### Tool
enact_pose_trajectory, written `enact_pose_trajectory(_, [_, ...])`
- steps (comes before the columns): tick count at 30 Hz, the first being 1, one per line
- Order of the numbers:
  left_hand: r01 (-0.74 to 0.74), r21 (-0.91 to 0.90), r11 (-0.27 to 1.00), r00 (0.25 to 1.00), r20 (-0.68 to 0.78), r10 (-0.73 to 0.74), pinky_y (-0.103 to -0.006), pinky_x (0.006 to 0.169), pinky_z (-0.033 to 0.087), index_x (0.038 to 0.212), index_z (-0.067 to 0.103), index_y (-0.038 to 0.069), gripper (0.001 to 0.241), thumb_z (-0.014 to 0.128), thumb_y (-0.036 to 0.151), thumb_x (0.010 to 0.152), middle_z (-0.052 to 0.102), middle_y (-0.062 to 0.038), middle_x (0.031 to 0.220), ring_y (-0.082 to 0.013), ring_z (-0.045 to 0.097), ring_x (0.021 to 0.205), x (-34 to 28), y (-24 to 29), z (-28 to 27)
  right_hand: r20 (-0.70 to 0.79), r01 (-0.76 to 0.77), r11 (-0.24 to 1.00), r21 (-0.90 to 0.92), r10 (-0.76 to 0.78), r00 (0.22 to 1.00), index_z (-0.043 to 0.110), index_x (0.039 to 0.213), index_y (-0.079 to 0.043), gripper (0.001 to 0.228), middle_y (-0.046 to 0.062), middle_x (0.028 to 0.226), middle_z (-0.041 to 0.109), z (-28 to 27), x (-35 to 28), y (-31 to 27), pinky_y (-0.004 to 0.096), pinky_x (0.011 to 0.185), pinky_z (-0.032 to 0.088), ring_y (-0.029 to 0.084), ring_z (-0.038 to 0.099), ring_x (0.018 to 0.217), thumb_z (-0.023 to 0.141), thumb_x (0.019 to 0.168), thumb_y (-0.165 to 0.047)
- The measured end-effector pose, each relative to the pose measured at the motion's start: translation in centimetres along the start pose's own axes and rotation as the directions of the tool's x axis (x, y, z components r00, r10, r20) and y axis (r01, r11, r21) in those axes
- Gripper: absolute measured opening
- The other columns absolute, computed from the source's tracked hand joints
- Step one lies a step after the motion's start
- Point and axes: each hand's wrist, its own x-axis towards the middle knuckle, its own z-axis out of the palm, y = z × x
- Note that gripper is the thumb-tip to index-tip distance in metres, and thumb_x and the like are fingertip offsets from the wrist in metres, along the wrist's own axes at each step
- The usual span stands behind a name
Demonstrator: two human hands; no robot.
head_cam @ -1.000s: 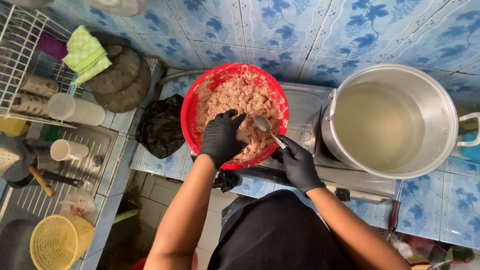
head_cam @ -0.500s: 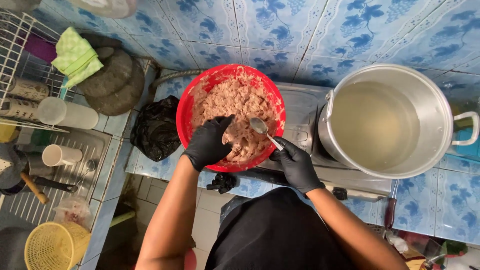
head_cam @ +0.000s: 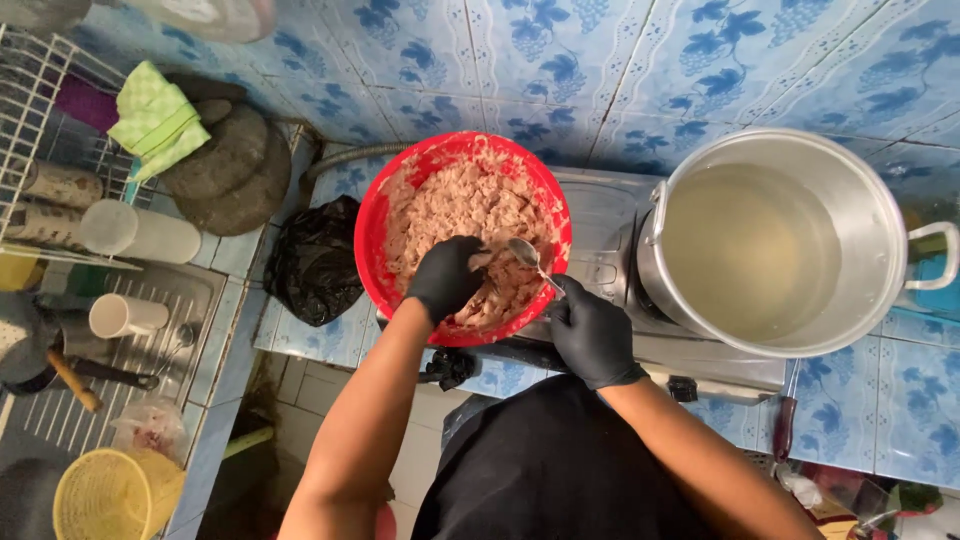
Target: Forming meatballs from a meat mixture using a spoon and dropping them into a pot of water.
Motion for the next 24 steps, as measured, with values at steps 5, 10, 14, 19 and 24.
enact_pose_trajectory(5, [0.032, -0.61, 0.791, 0.955, -0.215, -0.205, -0.0395, 0.082, 0.06, 0.114, 0.069, 0.007, 0.033, 0.071, 0.012, 0.081, 0.073, -0.014, 0.102, -0.0293, 0.072, 0.094, -3.7, 3.2, -4.1, -0.002, 0.117, 0.987, -0.11, -0.118, 0.993, 0.066, 0.124, -0.028, 0.041, 0.005, 0.075, 0.072, -2.3, 0.4, -2.9, 0.046, 0.074, 0.059, 0.029, 0.073, 0.08, 0.058, 0.085, -0.023])
enact_pose_trajectory(10, [0.041, -0.928, -0.369, 0.924, 0.176, -0.34, -0.041, 0.078, 0.06, 0.119, 0.067, 0.006, 0.039, 0.062, 0.004, 0.08, 0.07, -0.024, 0.107, -0.0352, 0.072, 0.087, -4.7, 3.0, -4.2, 0.206, 0.118, 0.99, -0.079, -0.1, 0.973, 0.068, 0.114, -0.028, 0.032, 0.0, 0.07, 0.071, 0.5, 0.7, -2.8, 0.047, 0.076, 0.059, 0.03, 0.073, 0.081, 0.055, 0.085, -0.028])
enact_pose_trajectory(14, [-0.012, -0.682, -0.731, 0.902, 0.309, -0.303, -0.0537, 0.086, 0.053, 0.111, 0.068, -0.003, 0.031, 0.063, 0.013, 0.084, 0.067, -0.028, 0.11, -0.0424, 0.065, 0.098, -5.6, 3.2, -5.0, 0.233, -0.016, 1.0, -0.027, 0.022, 0.972, 0.068, 0.119, -0.033, 0.034, 0.005, 0.079, 0.074, -1.8, 0.8, -3.9, 0.05, 0.086, 0.056, 0.032, 0.072, 0.093, 0.05, 0.09, -0.03])
enact_pose_trajectory(19, [-0.007, -0.64, -0.768, 0.896, 0.337, -0.289, -0.0518, 0.08, 0.057, 0.098, 0.066, -0.005, 0.021, 0.068, 0.015, 0.092, 0.067, -0.024, 0.094, -0.0393, 0.066, 0.086, -3.9, 0.9, -2.3, 0.102, -0.11, 0.969, 0.221, 0.09, 0.991, 0.07, 0.121, -0.022, 0.038, 0.022, 0.081, 0.071, -5.1, -0.3, -6.3, 0.058, 0.081, 0.053, 0.046, 0.067, 0.092, 0.051, 0.089, -0.015])
enact_pose_trajectory(24, [0.031, -0.649, -0.76, 0.925, 0.307, -0.224, -0.0433, 0.079, 0.056, 0.121, 0.066, -0.004, 0.033, 0.062, 0.017, 0.096, 0.066, -0.024, 0.112, -0.038, 0.065, 0.091, -2.7, -1.0, 0.7, 0.171, -0.214, 0.881, 0.422, 0.154, 0.973, 0.073, 0.117, -0.024, 0.038, 0.017, 0.092, 0.075, -3.4, -0.6, -6.2, 0.052, 0.086, 0.054, 0.041, 0.068, 0.1, 0.05, 0.089, -0.015])
